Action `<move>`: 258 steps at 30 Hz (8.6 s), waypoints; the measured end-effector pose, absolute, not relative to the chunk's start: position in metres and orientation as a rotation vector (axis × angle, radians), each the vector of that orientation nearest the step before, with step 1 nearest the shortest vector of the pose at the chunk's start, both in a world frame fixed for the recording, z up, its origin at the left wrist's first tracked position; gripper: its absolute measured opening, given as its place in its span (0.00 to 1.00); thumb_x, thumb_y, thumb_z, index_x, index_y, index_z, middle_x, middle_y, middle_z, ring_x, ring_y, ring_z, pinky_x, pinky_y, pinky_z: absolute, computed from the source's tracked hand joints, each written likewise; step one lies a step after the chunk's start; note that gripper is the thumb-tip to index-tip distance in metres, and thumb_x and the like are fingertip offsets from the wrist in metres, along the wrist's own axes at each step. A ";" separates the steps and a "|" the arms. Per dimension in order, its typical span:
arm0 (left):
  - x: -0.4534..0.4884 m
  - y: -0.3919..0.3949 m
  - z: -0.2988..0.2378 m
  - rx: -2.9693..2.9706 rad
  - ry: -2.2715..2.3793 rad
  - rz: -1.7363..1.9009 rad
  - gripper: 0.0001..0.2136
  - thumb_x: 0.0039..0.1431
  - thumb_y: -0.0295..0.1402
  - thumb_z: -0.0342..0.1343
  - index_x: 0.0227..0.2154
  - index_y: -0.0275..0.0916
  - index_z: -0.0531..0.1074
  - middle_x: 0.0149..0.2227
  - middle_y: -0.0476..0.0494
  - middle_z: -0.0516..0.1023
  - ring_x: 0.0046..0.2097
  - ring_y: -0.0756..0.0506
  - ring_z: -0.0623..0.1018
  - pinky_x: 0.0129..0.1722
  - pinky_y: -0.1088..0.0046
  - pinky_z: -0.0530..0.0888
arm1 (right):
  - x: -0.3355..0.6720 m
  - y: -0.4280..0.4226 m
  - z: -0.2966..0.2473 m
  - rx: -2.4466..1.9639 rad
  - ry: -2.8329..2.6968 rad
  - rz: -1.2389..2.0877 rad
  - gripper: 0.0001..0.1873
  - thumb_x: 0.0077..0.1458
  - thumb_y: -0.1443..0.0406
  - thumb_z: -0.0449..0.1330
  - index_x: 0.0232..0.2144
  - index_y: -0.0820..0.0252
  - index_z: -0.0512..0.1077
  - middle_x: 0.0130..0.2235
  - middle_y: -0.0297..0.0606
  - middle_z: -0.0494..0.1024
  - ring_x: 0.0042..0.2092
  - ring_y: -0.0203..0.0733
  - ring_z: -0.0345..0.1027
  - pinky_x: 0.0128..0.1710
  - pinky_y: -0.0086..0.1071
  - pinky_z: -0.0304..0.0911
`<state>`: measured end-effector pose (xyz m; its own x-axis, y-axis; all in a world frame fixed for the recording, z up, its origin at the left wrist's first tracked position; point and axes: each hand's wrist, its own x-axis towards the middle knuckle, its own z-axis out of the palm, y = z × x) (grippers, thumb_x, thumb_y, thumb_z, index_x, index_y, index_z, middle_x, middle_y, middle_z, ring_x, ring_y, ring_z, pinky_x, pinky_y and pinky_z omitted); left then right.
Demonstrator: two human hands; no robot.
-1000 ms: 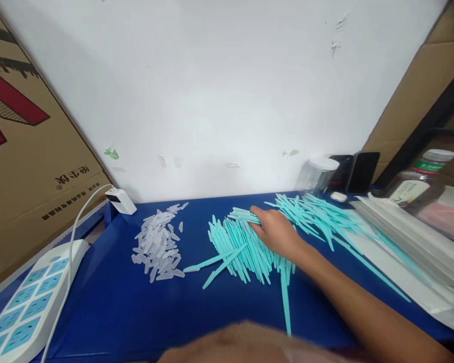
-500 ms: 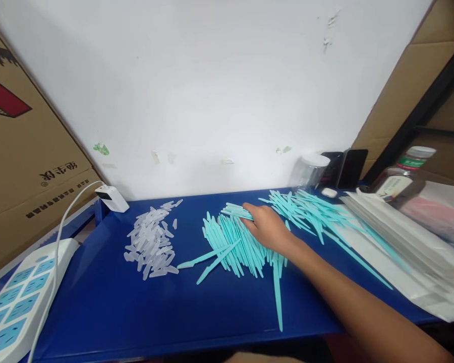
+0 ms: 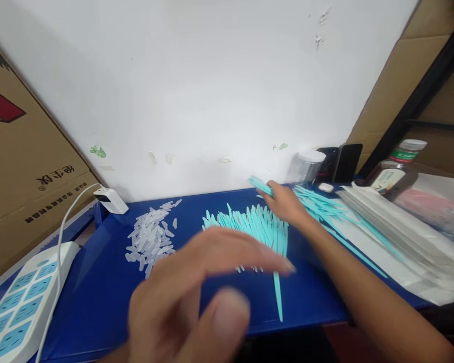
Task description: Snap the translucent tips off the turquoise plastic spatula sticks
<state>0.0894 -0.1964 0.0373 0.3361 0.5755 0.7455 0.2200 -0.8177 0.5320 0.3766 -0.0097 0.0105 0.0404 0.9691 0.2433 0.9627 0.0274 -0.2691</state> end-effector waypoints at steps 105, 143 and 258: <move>0.039 -0.054 0.031 2.277 0.932 -0.036 0.19 0.56 0.54 0.66 0.36 0.42 0.82 0.31 0.46 0.74 0.31 0.46 0.72 0.29 0.69 0.65 | 0.339 -0.031 -0.002 -1.132 -1.781 0.765 0.14 0.68 0.52 0.57 0.36 0.56 0.67 0.27 0.31 0.76 0.23 0.35 0.63 0.27 0.31 0.59; 0.062 -0.037 -0.006 1.598 1.092 1.217 0.17 0.56 0.45 0.71 0.36 0.35 0.81 0.26 0.44 0.81 0.27 0.47 0.79 0.24 0.74 0.76 | 0.333 -0.043 0.004 -1.129 -1.859 0.829 0.13 0.71 0.53 0.55 0.39 0.55 0.64 0.22 0.26 0.73 0.20 0.34 0.54 0.23 0.29 0.51; 0.082 -0.068 -0.017 2.526 1.008 1.146 0.07 0.71 0.32 0.56 0.42 0.41 0.79 0.37 0.44 0.84 0.40 0.44 0.79 0.43 0.65 0.76 | 0.479 -0.012 0.035 -2.327 -1.493 -0.110 0.19 0.65 0.49 0.60 0.40 0.57 0.81 0.42 0.48 0.84 0.40 0.50 0.73 0.37 0.37 0.57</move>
<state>0.0820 -0.0682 -0.0169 0.4700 0.6531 0.5938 0.5058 -0.7506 0.4251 0.4791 -0.0117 0.0352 0.4350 0.8615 0.2620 0.8905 -0.3686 -0.2666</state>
